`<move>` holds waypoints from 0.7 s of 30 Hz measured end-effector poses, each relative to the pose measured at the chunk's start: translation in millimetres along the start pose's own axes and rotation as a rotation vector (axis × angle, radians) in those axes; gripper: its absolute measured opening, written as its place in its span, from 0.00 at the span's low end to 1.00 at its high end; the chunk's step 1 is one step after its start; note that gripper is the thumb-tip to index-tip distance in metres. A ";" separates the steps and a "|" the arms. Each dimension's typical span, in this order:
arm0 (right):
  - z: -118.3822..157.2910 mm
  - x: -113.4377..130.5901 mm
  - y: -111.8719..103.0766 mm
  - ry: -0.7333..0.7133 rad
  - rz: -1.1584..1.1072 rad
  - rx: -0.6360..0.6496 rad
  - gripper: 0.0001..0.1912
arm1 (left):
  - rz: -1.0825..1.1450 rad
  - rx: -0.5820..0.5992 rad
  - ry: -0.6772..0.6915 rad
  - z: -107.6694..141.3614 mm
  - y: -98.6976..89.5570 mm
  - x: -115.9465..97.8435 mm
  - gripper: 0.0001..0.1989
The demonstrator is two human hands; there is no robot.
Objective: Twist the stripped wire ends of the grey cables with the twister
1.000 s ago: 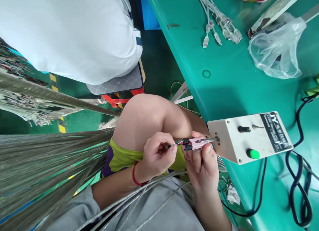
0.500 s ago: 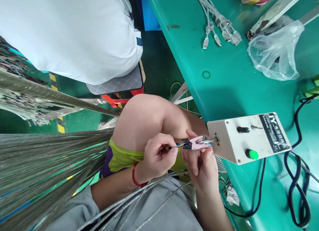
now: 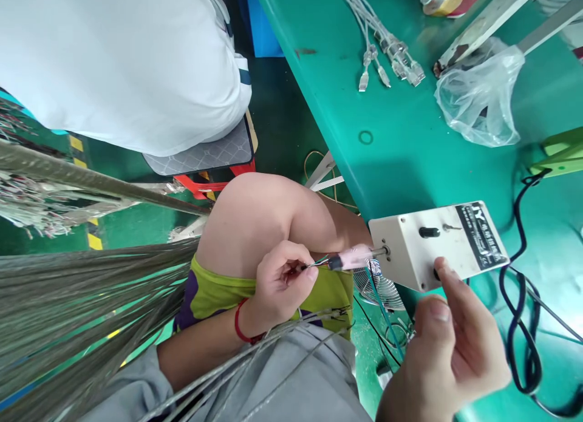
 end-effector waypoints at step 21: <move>62.3 20.4 96.9 0.504 -0.808 0.409 0.06 | 0.122 0.099 0.154 18.3 6.9 -16.5 0.04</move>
Point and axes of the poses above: each hand's wrist, its own z-axis away from the middle knuckle, its own y-axis out of the palm, x = y × z, the point moved 10 cm from there along -z, towards the middle knuckle, and after that the axes turned 4 degrees about -y, right-handed, at the moved point
